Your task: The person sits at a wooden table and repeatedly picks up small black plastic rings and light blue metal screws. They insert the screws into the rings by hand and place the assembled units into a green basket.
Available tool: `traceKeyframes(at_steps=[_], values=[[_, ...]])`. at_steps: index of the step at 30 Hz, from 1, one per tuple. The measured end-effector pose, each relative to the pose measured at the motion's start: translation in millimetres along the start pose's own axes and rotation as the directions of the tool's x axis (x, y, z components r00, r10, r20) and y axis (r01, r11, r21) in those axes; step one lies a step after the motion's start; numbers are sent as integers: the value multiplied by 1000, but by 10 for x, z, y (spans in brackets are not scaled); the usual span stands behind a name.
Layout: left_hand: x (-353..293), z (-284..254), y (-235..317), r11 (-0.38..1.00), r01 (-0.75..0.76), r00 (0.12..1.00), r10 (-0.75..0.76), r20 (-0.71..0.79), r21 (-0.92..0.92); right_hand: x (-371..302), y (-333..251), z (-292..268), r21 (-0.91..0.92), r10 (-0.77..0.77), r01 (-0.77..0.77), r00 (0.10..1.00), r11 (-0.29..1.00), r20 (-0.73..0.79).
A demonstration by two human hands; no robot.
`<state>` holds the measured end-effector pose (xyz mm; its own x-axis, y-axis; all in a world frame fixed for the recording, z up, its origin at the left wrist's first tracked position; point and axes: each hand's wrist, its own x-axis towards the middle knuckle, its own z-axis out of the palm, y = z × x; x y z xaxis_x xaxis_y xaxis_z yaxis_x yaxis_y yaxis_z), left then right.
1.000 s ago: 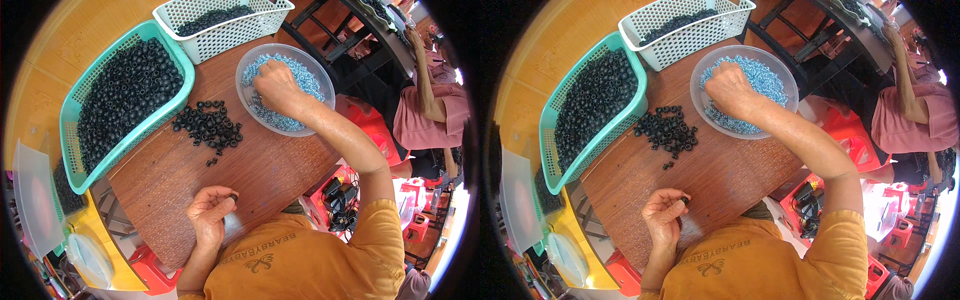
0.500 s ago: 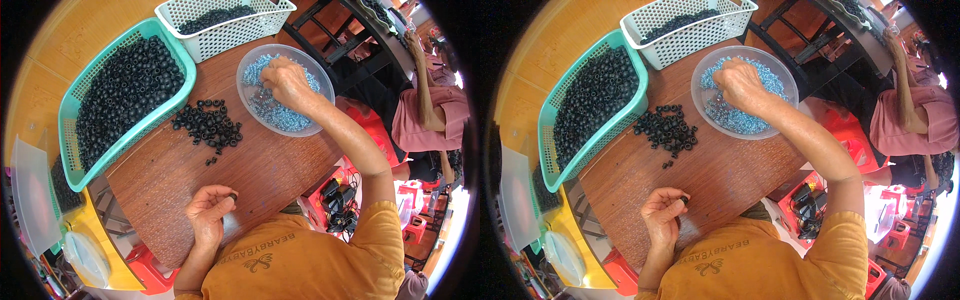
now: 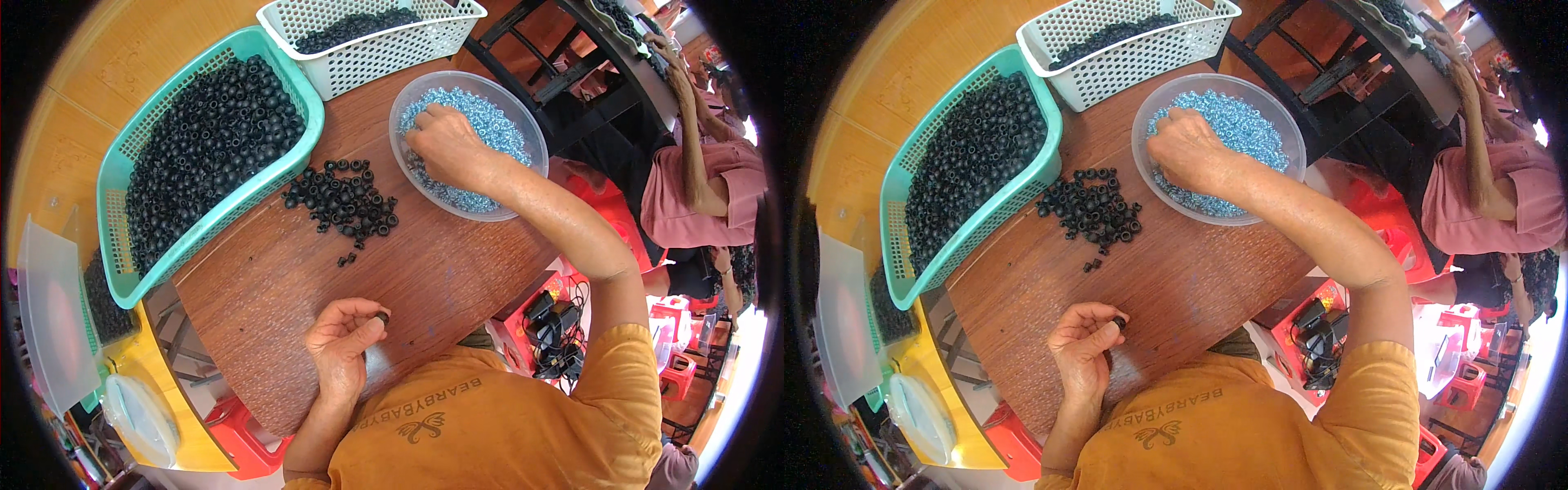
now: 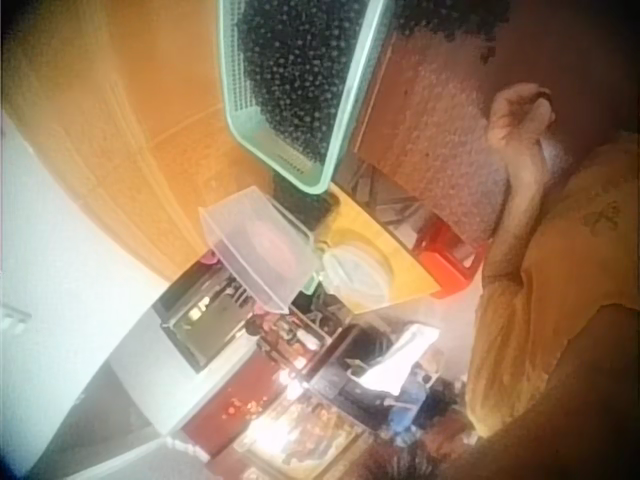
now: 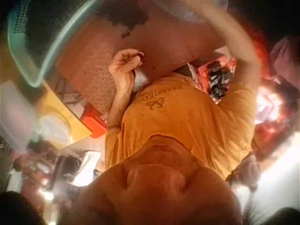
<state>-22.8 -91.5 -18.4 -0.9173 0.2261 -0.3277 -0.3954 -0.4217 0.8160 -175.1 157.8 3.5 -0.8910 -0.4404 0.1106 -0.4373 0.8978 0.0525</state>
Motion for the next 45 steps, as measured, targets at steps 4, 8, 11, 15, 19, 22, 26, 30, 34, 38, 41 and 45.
traceKeyframes(at_steps=[4, 8, 11, 15, 19, 22, 26, 30, 34, 38, 41, 45], values=[[1, 15, 10, 1000, -16, 1000, 16, -3, 7, -44, -3, 14, 53, 16, -15, 1000, 998, -27], [1, 9, 3, 1000, -11, 1000, 11, -16, 2, -66, -48, -29, 83, 14, -11, 999, 996, -37], [0, 1, -17, 1000, -9, 1000, 9, -14, -7, -111, -15, 30, 122, 25, -14, 995, 992, -93], [2, 11, -14, 1000, -27, 1000, 27, -9, 8, -163, 27, 83, 206, 31, -2, 990, 979, -136], [-2, 25, -13, 999, -31, 999, 31, -17, 8, -222, 28, 37, 285, 64, -6, 978, 959, -196], [-7, 22, -7, 1000, -21, 1000, 21, -22, 2, -297, -34, -108, 510, 225, -102, 956, 854, -185], [-2, 16, 61, 1000, 28, 999, -28, -35, -8, -502, -240, -324, 824, 356, -180, 934, 537, -29], [24, 1, 62, 991, 42, 998, -48, -46, -124, -717, -677, -432, 963, 252, -163, 962, 214, 107], [-9, -3, 31, 984, -2, 999, -8, -53, -180, -832, -1091, -293, 990, 132, -124, 982, -63, 131], [-50, -2, 34, 981, -21, 999, 14, -41, -193, -859, -1283, -249, 974, 101, -201, 972, -105, 211], [-66, 21, 15, 984, -78, 995, 66, -78, -161, -882, -1334, -227, 972, 123, -216, 966, -87, 226], [-75, 38, -20, 982, -151, 987, 144, -74, -110, -879, -1360, -269, 970, 136, -240, 963, 45, 232]])
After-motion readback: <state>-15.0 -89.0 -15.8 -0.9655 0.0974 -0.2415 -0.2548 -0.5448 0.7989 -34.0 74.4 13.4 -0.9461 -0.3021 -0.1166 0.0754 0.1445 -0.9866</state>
